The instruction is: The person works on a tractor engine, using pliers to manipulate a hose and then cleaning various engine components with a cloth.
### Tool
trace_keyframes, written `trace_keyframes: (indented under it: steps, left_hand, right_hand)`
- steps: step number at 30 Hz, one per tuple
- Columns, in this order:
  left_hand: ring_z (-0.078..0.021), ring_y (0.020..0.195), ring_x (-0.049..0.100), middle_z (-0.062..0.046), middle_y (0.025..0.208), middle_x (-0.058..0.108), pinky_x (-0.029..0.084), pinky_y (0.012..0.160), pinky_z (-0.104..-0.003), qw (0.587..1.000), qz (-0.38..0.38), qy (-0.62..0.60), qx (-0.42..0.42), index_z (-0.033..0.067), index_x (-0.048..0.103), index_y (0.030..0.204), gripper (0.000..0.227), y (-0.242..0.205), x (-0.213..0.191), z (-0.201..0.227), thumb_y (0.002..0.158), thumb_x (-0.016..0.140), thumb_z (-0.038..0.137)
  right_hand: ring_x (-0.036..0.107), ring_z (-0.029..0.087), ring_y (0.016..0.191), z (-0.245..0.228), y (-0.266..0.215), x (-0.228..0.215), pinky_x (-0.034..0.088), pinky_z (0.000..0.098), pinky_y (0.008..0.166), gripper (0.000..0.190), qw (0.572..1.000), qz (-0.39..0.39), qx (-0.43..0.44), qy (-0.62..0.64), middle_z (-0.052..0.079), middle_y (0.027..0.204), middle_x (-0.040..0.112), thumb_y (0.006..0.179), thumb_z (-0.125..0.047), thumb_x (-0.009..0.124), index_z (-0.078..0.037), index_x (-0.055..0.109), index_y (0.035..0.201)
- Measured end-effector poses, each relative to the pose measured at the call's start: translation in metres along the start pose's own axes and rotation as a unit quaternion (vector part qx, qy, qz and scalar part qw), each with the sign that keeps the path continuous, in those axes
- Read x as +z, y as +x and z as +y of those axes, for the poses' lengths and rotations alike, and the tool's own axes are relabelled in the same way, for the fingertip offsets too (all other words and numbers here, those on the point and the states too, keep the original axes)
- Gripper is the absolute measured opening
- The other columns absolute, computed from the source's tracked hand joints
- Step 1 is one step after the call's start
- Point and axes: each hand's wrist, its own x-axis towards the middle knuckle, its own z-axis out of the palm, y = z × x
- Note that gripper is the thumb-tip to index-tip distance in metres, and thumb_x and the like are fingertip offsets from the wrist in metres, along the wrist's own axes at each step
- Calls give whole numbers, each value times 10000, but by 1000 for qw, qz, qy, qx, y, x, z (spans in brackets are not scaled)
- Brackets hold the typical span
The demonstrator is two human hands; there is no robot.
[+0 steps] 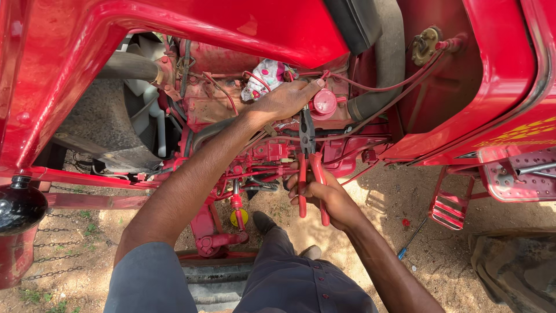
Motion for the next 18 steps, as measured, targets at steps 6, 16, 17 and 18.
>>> trace_keyframes:
  steps: [6,16,17,18]
  left_hand:
    - [-315,813,750,-170,745,681,549,776,-488,1000,18,9,-21,3,689,1042,764,13,12,-9,1015,290,653]
    - [-442,739,720,-259,881,690,581,579,-526,893,158,322,272,-63,578,1205,294,58,52,-52,1078,493,188]
    - [-439,732,721,-260,873,688,583,577,-521,889,171,320,281,-73,576,1203,297,57,52,-53,1074,501,183]
    - [-437,725,723,-261,864,687,585,575,-516,884,184,318,289,-83,574,1201,300,57,53,-53,1069,508,178]
  right_hand:
    - [670,223,972,-7,0,4,588,393,860,599,974,146,4,-174,134,1108,642,818,-118,582,-54,440,1396]
    - [674,369,995,-19,2,10,497,519,860,520,804,293,-65,-513,226,1116,645,853,-216,688,-17,462,1276]
    - [684,373,947,-19,5,11,497,526,839,500,802,295,-18,-519,240,1067,652,864,-218,680,-14,454,1261]
    - [694,377,900,-21,8,12,497,534,817,481,799,296,29,-523,254,1019,660,876,-221,672,-12,446,1245]
